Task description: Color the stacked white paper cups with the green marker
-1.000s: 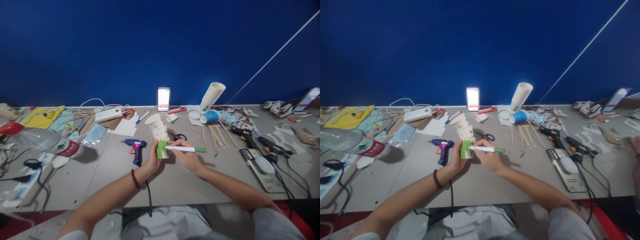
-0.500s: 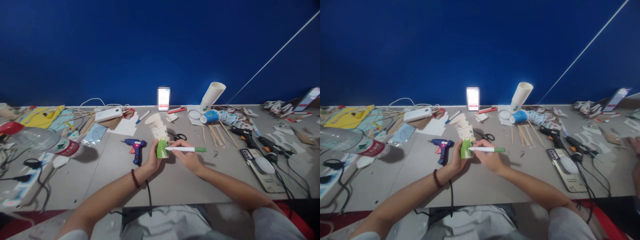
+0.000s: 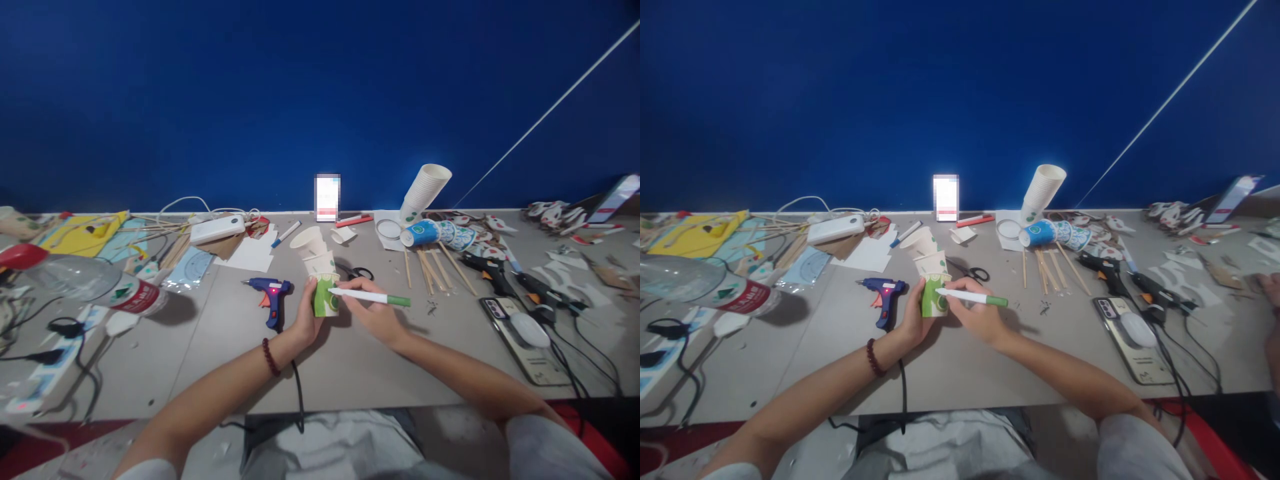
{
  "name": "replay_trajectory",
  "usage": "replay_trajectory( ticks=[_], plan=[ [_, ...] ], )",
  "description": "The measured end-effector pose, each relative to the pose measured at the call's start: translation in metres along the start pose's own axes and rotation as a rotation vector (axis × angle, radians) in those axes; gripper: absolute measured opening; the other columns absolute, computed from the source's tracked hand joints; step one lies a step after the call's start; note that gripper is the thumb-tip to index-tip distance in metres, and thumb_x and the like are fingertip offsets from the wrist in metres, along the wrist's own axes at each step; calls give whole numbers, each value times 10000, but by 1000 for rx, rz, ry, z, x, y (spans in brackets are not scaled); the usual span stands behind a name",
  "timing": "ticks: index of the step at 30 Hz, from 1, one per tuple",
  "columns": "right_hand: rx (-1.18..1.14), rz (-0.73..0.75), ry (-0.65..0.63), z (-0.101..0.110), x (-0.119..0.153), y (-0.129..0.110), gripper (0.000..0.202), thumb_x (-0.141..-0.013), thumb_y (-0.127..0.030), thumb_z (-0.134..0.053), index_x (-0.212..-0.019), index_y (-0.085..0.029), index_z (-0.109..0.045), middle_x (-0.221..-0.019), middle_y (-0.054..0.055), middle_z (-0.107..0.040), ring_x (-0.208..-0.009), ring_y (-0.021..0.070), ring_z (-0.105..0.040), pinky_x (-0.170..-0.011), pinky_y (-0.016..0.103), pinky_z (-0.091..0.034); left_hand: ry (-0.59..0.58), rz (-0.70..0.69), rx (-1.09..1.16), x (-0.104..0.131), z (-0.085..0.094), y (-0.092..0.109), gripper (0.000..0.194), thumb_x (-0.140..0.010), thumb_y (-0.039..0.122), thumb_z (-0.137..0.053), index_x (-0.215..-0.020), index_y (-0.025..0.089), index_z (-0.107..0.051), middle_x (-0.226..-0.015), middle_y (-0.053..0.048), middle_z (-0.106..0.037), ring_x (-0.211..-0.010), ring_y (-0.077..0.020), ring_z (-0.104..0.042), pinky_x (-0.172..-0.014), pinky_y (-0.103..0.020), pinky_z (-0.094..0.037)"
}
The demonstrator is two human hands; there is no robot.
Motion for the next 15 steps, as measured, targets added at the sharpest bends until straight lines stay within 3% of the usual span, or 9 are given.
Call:
replay_trajectory(
  ticks=[15],
  plan=[
    [44, 11, -17, 0, 0, 1, 91, -862, -296, -651, -927, -246, -691, -959, 49, -768, -926, 236, -713, -829, 381, -569, -34, 2, -28, 0, -2, -1, 333, -775, 429, -731, -1011, 211, -645, -996, -44, -707, -869, -184, -656, -776, -288, -485]
  ],
)
Point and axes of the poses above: each hand's wrist, its own x-axis away from the middle knuckle, its own z-axis out of the back of the hand, y = z × x, the point moved 10 cm from there along -x, towards the middle knuckle
